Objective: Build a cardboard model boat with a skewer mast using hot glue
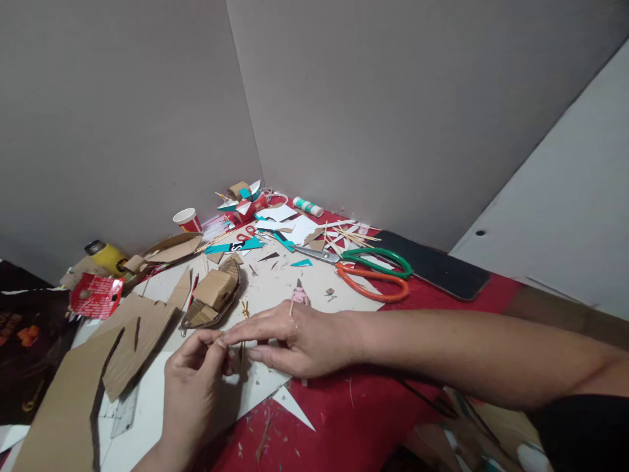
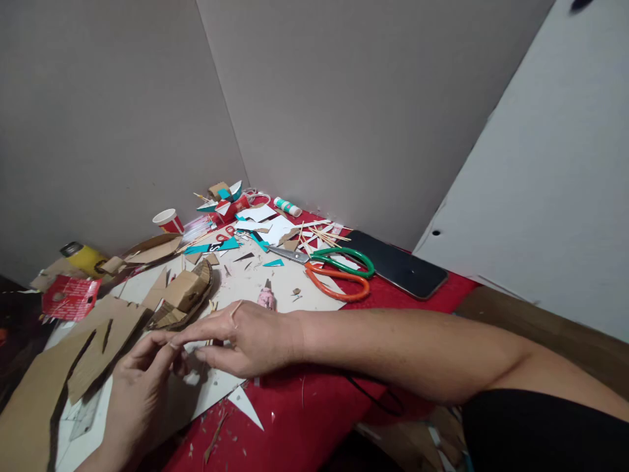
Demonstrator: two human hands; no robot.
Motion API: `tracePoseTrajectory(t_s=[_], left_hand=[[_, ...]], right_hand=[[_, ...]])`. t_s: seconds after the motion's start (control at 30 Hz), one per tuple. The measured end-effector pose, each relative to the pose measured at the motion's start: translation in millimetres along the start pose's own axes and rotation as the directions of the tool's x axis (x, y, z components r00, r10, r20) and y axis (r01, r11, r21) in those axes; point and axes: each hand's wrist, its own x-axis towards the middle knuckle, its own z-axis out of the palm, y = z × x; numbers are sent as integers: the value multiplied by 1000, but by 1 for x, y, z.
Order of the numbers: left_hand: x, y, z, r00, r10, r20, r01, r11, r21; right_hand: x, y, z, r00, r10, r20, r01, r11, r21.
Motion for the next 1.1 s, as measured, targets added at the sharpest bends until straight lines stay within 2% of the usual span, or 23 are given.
tracePoseTrajectory(t_s=[0.17,0.33,0.53,0.6,0.7,0.77,0.9,0.97,1.03,1.1], left_hand=[[3,-3,0,995,-88,55,97,980,-175],[2,3,3,974,-198,108,224,895,-385],[-1,6,6,966,-210,152,256,865,-432],[0,5,8,959,-233,159,279,868,-412],[1,6,11,941,-292,169,336,855,-396],[0,6,13,940,-278,197,333,868,-368],[-8,3,11,943,-177,281,266,909,-322],[-10,0,8,940,-139,311,225,939,-262],[-10,-4,2,926,-130,355,181,977,-116],[-7,-8,-4,891,-144,431,154,988,13]], right_hand=[[1,-1,-4,991,-115,68,118,992,-40],[2,0,-8,971,-213,110,225,967,-117],[3,-4,-14,946,-295,135,319,922,-222],[2,-11,-12,922,-324,211,369,901,-229],[-1,-21,-5,857,-366,363,462,859,-222],[-2,-23,-4,860,-392,327,477,845,-241],[-1,-13,-14,915,-399,61,399,870,-290],[0,-7,-22,933,-360,-12,340,890,-304],[-1,-3,-29,952,-307,4,291,899,-327],[-2,-1,-34,966,-255,42,252,896,-366]])
